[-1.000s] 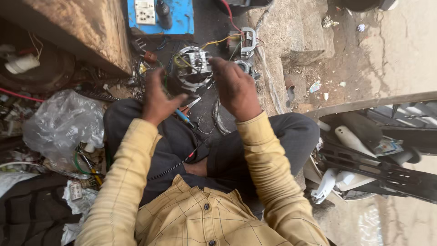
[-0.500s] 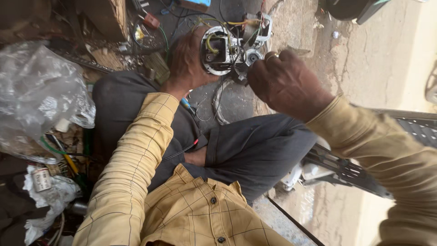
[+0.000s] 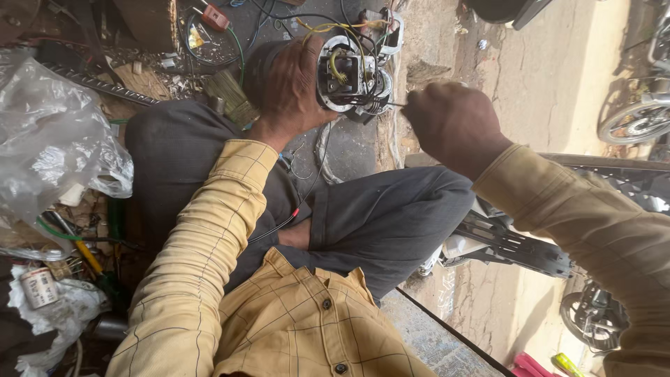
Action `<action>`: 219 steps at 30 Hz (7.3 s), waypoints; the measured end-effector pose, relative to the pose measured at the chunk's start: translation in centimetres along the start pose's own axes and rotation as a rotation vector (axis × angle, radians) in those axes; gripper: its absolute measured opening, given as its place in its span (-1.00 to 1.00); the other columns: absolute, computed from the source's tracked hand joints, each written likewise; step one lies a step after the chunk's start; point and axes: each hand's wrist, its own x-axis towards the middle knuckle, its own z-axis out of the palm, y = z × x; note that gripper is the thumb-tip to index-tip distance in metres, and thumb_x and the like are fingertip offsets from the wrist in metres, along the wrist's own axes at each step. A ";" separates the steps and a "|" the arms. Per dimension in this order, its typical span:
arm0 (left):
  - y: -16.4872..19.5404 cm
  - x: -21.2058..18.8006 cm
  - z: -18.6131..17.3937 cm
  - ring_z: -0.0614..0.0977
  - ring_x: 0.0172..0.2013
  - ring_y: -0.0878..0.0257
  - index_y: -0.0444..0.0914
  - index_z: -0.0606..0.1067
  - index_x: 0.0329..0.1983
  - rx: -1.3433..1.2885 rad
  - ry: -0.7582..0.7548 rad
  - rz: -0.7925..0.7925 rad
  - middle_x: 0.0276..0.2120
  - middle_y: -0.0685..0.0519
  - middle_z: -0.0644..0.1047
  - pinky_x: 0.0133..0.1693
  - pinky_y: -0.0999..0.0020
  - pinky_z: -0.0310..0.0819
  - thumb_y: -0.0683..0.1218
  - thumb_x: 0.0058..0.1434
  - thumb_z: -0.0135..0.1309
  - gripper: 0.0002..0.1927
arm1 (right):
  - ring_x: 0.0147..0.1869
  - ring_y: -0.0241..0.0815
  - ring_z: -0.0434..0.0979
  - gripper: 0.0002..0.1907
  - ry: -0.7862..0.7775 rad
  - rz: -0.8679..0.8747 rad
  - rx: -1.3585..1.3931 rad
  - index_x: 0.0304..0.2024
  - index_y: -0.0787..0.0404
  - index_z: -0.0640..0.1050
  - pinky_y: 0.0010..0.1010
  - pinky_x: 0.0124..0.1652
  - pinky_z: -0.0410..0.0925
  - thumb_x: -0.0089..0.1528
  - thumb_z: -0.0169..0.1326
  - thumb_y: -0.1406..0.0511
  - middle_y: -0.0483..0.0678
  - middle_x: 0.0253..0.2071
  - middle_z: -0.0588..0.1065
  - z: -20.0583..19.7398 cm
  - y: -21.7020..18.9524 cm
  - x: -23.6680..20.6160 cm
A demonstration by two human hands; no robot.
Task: The person sits on the ground repairing an electric motor. They hold the motor housing, use a hammer to tap components, manipulate wires and terminals by hand, and use a screwdriver to work on the motor's internal parts while turning the unit over.
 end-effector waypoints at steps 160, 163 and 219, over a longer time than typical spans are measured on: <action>4.6 1.8 -3.8 0.40 0.21 -0.22 -0.38 0.05 0.40 0.078 -0.065 0.005 0.17 -0.32 0.34 0.27 -0.04 0.22 0.10 -0.21 0.59 0.26 | -0.41 -0.16 0.48 -0.79 0.245 -0.352 -0.058 -0.43 0.18 0.51 -0.26 -0.40 0.43 0.34 0.08 0.33 -0.05 -0.50 0.44 -2.3 -1.3 3.4; 3.7 1.9 -3.0 0.37 0.23 -0.25 -0.39 0.04 0.40 0.089 -0.061 0.004 0.20 -0.35 0.31 0.29 -0.04 0.20 0.10 -0.20 0.59 0.26 | -0.46 -0.20 0.46 -0.78 0.244 -0.374 -0.022 -0.38 0.21 0.49 -0.30 -0.48 0.40 0.39 0.05 0.33 -0.07 -0.54 0.38 -1.5 -0.9 3.0; 3.8 0.6 0.0 0.42 0.25 -0.13 -0.35 -0.03 0.46 0.179 -0.059 0.146 0.19 -0.23 0.31 0.29 -0.08 0.32 0.23 0.08 0.50 0.20 | -0.19 -0.20 0.43 -0.84 0.315 -0.091 0.011 -0.02 0.24 0.58 -0.35 -0.25 0.39 0.45 0.12 0.27 -0.06 -0.28 0.42 3.8 -1.5 -3.0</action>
